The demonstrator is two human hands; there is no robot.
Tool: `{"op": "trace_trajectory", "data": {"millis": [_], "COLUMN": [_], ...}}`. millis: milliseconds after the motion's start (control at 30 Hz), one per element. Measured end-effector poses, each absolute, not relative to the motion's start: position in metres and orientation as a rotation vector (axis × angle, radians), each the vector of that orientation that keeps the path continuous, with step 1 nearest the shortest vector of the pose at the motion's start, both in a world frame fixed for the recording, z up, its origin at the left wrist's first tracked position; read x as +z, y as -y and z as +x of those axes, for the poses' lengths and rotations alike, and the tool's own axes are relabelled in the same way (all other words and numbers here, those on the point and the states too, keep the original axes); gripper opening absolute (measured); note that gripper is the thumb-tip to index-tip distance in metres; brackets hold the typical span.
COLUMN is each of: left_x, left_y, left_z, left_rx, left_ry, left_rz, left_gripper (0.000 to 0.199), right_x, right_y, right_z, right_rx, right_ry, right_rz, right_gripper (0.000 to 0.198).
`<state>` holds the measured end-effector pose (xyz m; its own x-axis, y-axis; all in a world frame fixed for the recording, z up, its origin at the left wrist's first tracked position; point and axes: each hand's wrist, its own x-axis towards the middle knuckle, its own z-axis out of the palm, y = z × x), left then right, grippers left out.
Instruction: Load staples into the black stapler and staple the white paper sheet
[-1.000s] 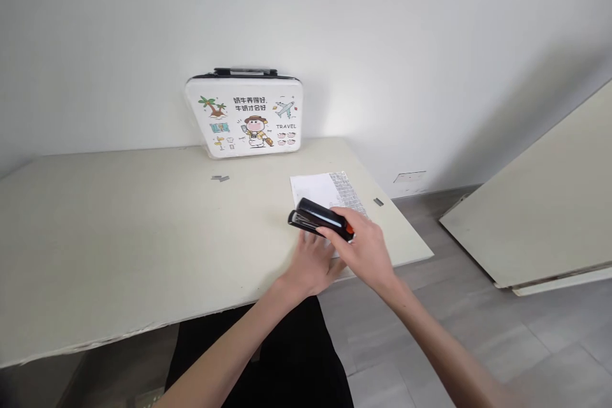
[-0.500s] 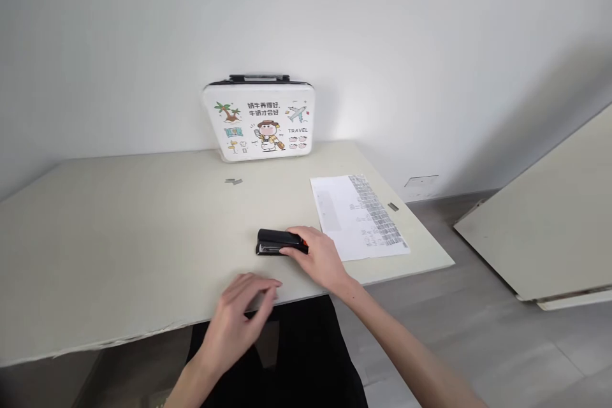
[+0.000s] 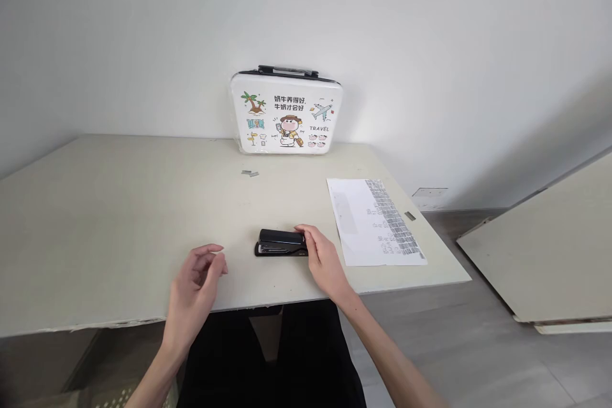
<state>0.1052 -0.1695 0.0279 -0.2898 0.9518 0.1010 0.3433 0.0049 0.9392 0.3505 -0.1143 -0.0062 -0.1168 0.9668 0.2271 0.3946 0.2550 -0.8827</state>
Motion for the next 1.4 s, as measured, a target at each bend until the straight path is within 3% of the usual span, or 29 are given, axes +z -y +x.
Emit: {"op": "trace_trajectory", "data": {"millis": [333,467,633,867,1100,1300,1400], "left_x": [0.034,0.041,0.054,0.058,0.038,0.037,0.035], "left_y": [0.169,0.161,0.146,0.138,0.147,0.163,0.165], "left_z": [0.11,0.115,0.127,0.142,0.131,0.128,0.131], "left_rx": [1.43,1.437,1.229,1.177,1.382,1.315,1.276], "left_ry": [-1.684,-1.404,-0.919,-0.824,-1.079,-1.455,-1.484], "left_rz": [1.133,0.749,0.176,0.006,0.364,1.079,1.257], "left_gripper": [0.034,0.033,0.037,0.026,0.015,0.041,0.045], "right_x": [0.0,0.007,0.02,0.03,0.03,0.024,0.021], "right_y": [0.12,0.134,0.156,0.168,0.171,0.171,0.168], "right_z": [0.347,0.346,0.346,0.35,0.355,0.352,0.348], "right_rx": [0.76,0.592,0.104,-0.192,0.082,0.331,0.369], "right_ry": [1.868,1.866,1.97,2.079,1.842,1.671,1.654], "right_rz": [-1.299,-1.139,-0.789,-0.708,-0.821,-0.973,-1.007], "right_gripper": [0.032,0.02,0.046,0.046,0.061,0.046,0.038]}}
